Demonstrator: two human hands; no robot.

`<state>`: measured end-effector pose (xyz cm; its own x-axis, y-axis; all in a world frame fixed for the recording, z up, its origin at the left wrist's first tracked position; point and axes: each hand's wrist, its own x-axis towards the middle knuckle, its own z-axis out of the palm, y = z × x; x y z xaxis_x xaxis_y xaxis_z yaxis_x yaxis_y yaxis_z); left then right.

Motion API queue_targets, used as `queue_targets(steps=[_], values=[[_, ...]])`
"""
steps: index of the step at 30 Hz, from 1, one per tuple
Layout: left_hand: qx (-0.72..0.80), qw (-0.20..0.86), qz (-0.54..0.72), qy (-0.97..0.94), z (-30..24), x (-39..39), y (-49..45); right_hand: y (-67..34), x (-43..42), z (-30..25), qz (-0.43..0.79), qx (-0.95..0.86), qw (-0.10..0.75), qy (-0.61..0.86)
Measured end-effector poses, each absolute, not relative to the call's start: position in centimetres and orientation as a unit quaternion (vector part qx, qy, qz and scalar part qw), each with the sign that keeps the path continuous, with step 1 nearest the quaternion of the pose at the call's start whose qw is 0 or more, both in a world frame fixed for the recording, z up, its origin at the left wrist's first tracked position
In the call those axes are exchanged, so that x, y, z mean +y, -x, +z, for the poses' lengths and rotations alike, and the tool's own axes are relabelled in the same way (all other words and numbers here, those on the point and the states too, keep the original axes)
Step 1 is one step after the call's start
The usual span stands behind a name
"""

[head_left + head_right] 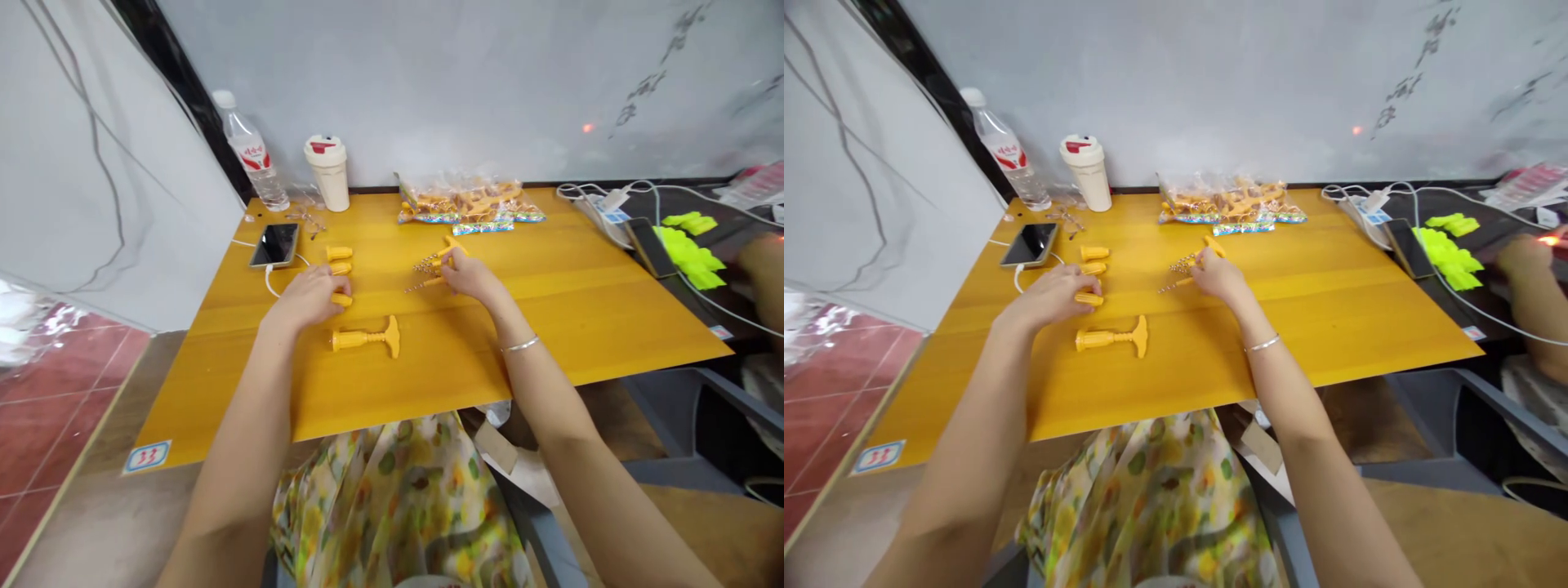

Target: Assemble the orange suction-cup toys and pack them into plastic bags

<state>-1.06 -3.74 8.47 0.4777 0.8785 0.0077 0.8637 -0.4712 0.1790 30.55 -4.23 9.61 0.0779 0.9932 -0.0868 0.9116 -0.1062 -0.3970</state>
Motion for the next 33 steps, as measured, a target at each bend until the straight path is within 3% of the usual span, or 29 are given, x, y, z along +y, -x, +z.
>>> queue_targets(steps=[5,10,17,21,25,28,33], values=[[0.515,0.077,0.074,-0.850,8.3,-3.8,0.8,-30.8,-5.1,10.5,0.078,-0.657,0.003,0.750],[0.536,0.084,0.073,-0.837,8.6,-4.1,0.6,-30.8,-5.7,11.1,0.010,-0.646,-0.030,0.763],[0.530,0.112,0.095,-0.835,8.9,-4.0,0.6,-30.2,-6.0,11.2,0.122,-0.778,-0.051,0.615],[0.522,0.118,0.158,-0.830,9.5,-3.9,0.9,-29.6,-5.7,10.5,0.088,-0.768,-0.076,0.630],[0.454,0.221,0.138,-0.852,10.9,-4.8,0.2,-29.5,-5.5,10.3,0.060,-0.768,-0.038,0.637],[0.412,0.282,0.017,-0.866,11.4,-6.1,-1.4,-29.1,-5.5,10.3,0.059,-0.771,0.023,0.634],[0.431,0.210,-0.142,-0.866,11.2,-8.0,-3.9,-27.7,-5.8,9.9,0.143,-0.789,0.146,0.579]])
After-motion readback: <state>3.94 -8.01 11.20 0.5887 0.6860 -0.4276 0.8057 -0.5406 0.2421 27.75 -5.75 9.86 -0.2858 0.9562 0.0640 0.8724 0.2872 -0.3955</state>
